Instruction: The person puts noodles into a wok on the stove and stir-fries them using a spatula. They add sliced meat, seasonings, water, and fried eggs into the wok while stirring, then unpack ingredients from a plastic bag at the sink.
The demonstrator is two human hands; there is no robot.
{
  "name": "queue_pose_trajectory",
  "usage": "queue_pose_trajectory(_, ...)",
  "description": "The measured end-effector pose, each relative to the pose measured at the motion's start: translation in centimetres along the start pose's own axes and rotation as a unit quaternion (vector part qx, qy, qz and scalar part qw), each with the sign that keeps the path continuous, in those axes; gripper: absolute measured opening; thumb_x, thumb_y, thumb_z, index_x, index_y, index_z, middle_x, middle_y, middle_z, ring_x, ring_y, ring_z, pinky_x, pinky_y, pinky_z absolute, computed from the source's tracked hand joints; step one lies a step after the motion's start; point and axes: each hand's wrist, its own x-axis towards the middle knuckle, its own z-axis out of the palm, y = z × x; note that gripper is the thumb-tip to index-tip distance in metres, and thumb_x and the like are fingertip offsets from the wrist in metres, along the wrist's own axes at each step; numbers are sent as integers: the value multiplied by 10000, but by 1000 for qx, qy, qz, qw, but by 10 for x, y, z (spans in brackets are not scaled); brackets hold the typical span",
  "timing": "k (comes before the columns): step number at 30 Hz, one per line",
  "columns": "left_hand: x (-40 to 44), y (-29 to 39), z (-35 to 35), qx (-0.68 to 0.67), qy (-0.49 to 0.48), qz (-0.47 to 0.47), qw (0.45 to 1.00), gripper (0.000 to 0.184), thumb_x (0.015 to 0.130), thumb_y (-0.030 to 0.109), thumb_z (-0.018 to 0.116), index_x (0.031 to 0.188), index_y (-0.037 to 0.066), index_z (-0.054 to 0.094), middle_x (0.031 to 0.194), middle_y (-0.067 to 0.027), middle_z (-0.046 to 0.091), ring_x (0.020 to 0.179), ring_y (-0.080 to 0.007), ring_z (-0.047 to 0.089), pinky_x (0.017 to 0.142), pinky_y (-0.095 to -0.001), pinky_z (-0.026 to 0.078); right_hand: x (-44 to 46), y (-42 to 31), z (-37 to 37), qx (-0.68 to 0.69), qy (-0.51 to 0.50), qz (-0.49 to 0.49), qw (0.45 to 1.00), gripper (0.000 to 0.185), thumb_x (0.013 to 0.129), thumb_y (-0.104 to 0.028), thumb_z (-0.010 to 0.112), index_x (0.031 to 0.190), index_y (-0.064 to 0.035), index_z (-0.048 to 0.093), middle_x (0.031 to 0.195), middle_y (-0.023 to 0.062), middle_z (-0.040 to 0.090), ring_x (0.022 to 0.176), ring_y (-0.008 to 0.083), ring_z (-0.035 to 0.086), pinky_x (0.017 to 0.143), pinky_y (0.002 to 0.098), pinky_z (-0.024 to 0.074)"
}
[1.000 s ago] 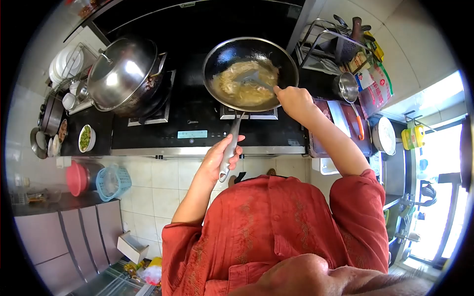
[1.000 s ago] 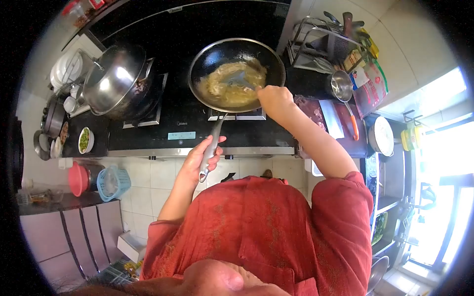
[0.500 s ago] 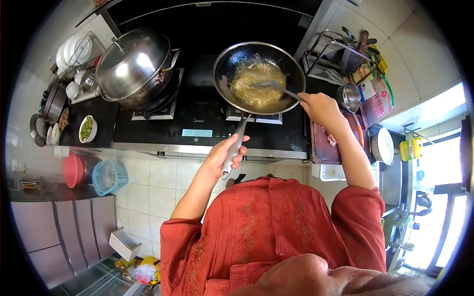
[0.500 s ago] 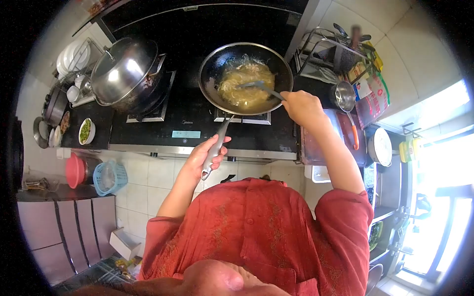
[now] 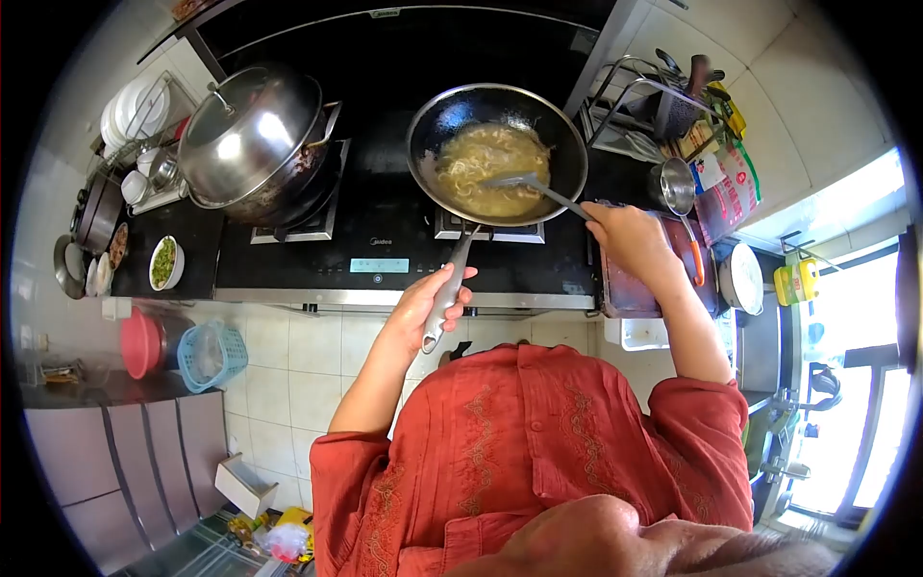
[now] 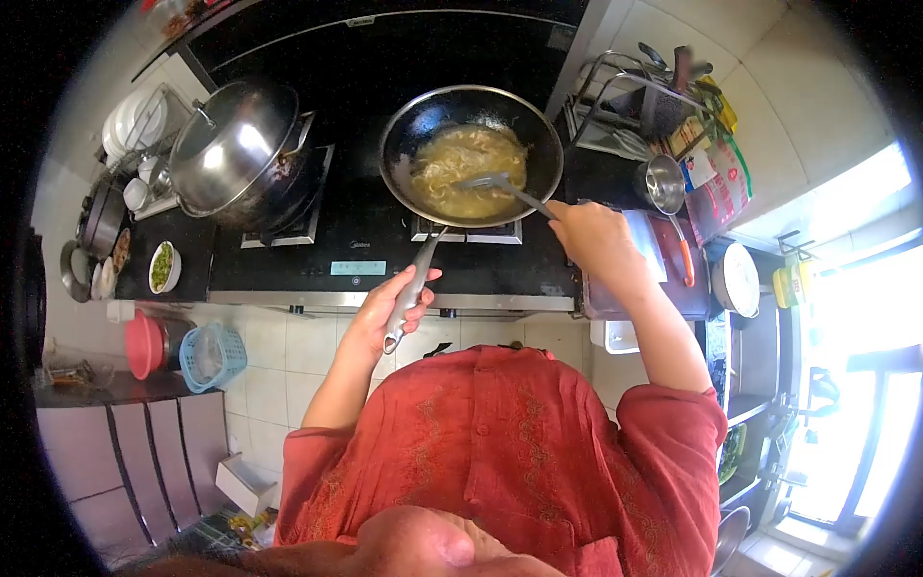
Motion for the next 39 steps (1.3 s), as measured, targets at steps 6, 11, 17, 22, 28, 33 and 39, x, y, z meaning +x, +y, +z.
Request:
queue_pose_trajectory(6, -3, -4, 3, 7, 55, 39, 998, 423, 996, 371, 435, 1212, 23, 539, 946, -131, 658, 667, -163, 617, 502, -253, 508, 0, 10, 23, -8, -25, 66, 997, 292, 918, -258, 541, 1182, -147, 600, 823, 165, 668, 800, 358, 656, 686, 464, 528)
queue_pose_trajectory(11, -11, -7, -10, -35, 64, 52, 996, 402, 990, 343, 459, 1215, 17, 529, 1004, -145, 660, 836, -229, 656, 679, -326, 562, -7, 5, 4, 32, -10, 112, 993, 330, 903, -270, 551, 1208, -151, 601, 949, 179, 669, 872, 381, 631, 763, 480, 501)
queue_pose_trajectory(17, -12, -12, -28, -9, 67, 67, 995, 386, 959, 318, 524, 1221, 35, 525, 1112, -140, 637, 931, -245, 640, 781, -356, 535, 6, -12, 39, 30, -6, 116, 993, 348, 910, -273, 553, 1247, -188, 545, 827, 210, 665, 806, 404, 651, 707, 498, 521)
queue_pose_trajectory(22, -19, -9, -45, -24, 58, 56, 996, 290, 973, 231, 498, 1156, 17, 570, 1002, -110, 669, 869, -200, 661, 756, -319, 552, -5, -37, 31, 59, 25, 141, 988, 325, 910, -252, 551, 1233, -212, 547, 789, 196, 661, 781, 397, 649, 683, 496, 515)
queue_pose_trajectory(28, -21, -21, -36, -2, 68, 43, 997, 352, 966, 281, 502, 1197, 19, 541, 1039, -134, 651, 893, -232, 641, 766, -349, 536, 12, -58, 39, 52, 54, 67, 995, 313, 907, -217, 542, 1210, -146, 573, 724, 164, 656, 712, 371, 650, 625, 472, 518)
queue_pose_trajectory(33, -35, -35, -28, 15, 132, 90, 987, 367, 951, 298, 514, 1212, 40, 544, 1113, -142, 637, 888, -251, 644, 763, -362, 533, 8, -55, 45, 60, 22, 69, 996, 309, 911, -210, 536, 1211, -144, 570, 736, 172, 659, 710, 356, 658, 638, 468, 524)
queue_pose_trajectory(39, -52, -58, -14, -9, 195, 106, 975, 400, 941, 303, 519, 1232, 30, 536, 1123, -164, 629, 922, -257, 642, 767, -366, 532, -7, -32, 59, 130, 6, 67, 989, 385, 895, -232, 556, 1270, -154, 513, 807, 207, 657, 783, 391, 648, 688, 498, 513)
